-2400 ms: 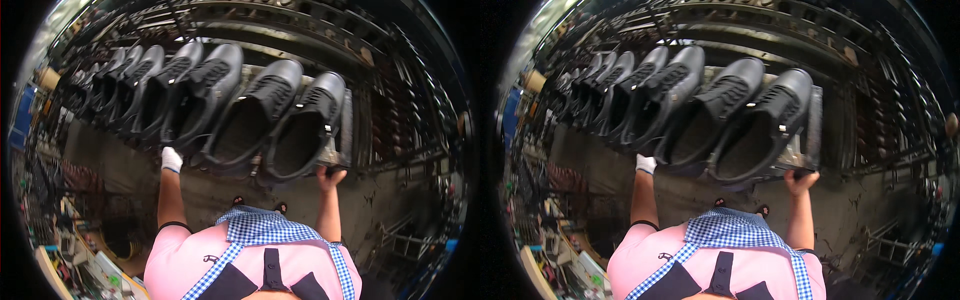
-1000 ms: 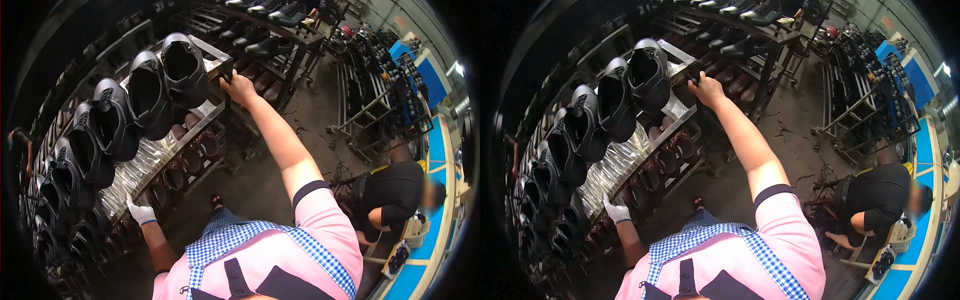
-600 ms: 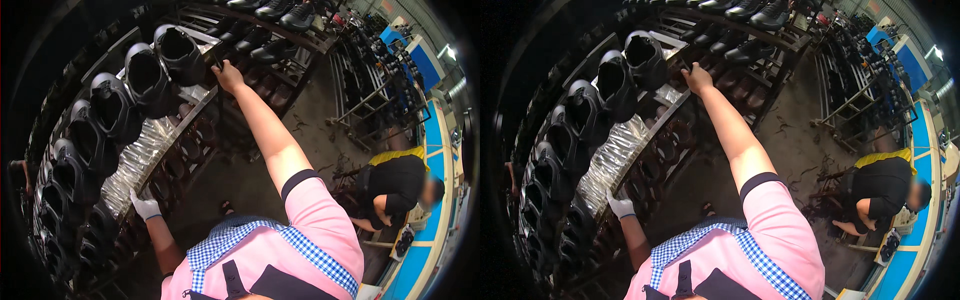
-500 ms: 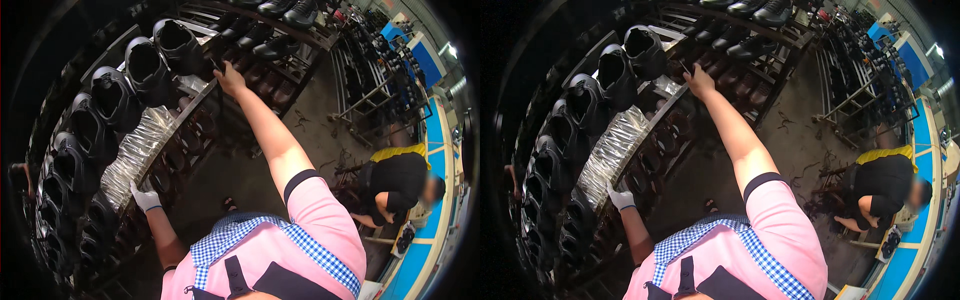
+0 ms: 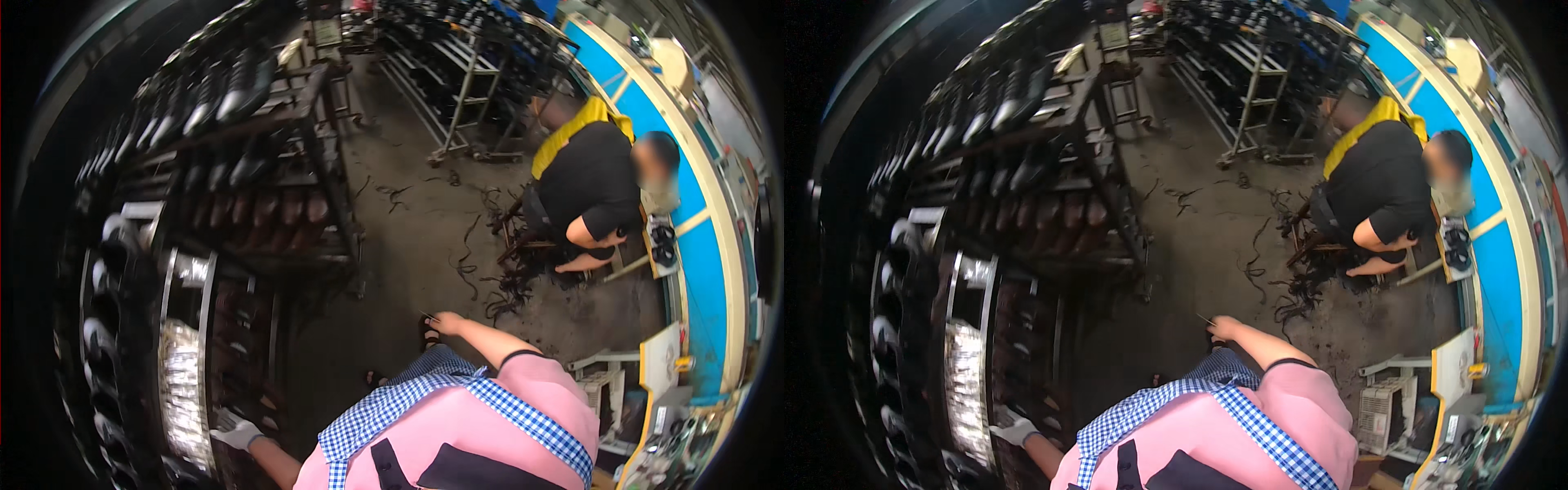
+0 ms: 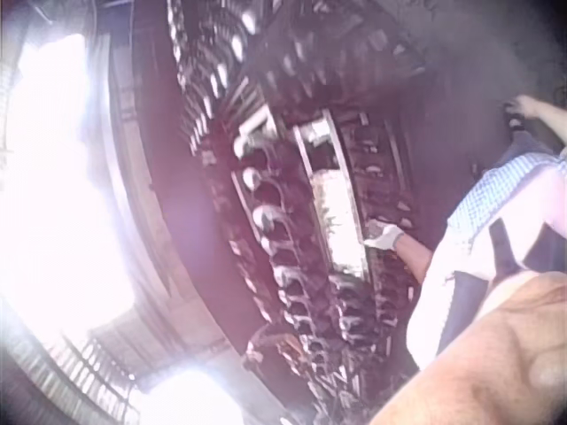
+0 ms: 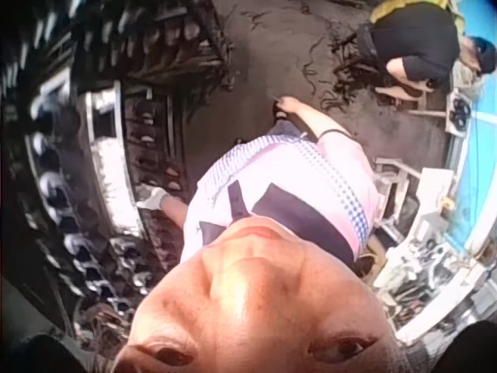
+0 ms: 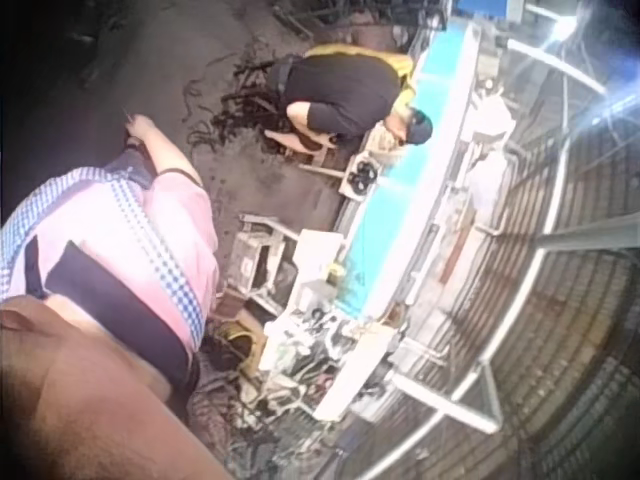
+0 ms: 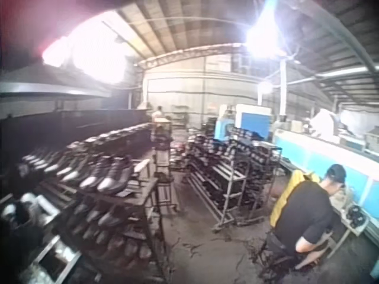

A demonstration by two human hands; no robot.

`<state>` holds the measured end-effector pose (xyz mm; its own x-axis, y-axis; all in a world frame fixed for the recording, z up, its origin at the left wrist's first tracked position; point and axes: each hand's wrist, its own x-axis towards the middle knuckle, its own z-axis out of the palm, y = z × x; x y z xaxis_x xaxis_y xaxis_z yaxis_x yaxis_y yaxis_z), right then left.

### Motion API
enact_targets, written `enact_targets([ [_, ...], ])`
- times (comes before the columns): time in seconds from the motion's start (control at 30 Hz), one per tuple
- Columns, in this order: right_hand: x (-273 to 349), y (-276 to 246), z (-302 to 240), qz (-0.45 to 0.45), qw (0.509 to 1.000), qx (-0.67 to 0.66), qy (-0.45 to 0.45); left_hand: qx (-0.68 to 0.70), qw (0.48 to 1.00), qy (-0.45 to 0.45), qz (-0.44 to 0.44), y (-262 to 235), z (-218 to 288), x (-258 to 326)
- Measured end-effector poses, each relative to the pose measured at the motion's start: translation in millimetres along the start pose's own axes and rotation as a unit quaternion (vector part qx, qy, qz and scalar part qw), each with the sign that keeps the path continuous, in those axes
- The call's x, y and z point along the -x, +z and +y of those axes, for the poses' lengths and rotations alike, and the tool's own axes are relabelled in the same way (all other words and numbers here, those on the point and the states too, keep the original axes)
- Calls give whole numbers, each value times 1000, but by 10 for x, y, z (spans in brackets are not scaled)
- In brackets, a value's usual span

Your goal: Trim excess material from shoes and organize them on industrial racks.

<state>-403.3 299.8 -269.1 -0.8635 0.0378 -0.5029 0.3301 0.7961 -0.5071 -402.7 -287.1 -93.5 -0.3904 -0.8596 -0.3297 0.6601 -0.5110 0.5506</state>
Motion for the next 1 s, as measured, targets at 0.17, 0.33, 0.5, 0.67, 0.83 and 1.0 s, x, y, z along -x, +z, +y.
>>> enact_targets([
  [0.17,458,28,1259,-45,990,-17,134,-309,909,-204,-191,210,-1505,1173],
  [0.33,103,-316,1663,-76,989,-11,128,-385,760,-336,-401,967,-2707,3065],
  [0.5,-441,-922,1685,31,985,-111,128,-421,527,-416,-611,1136,-3427,3889],
  [0.67,-887,-1499,1666,59,979,-168,96,-515,389,-372,-667,1221,-3983,4134],
  [0.83,-1508,-2125,1638,3,956,-276,105,-527,480,-378,-590,1569,-4891,4082],
  [1.0,-2407,-2851,1698,20,939,-336,70,-486,517,-385,-590,2190,-6039,4043],
])
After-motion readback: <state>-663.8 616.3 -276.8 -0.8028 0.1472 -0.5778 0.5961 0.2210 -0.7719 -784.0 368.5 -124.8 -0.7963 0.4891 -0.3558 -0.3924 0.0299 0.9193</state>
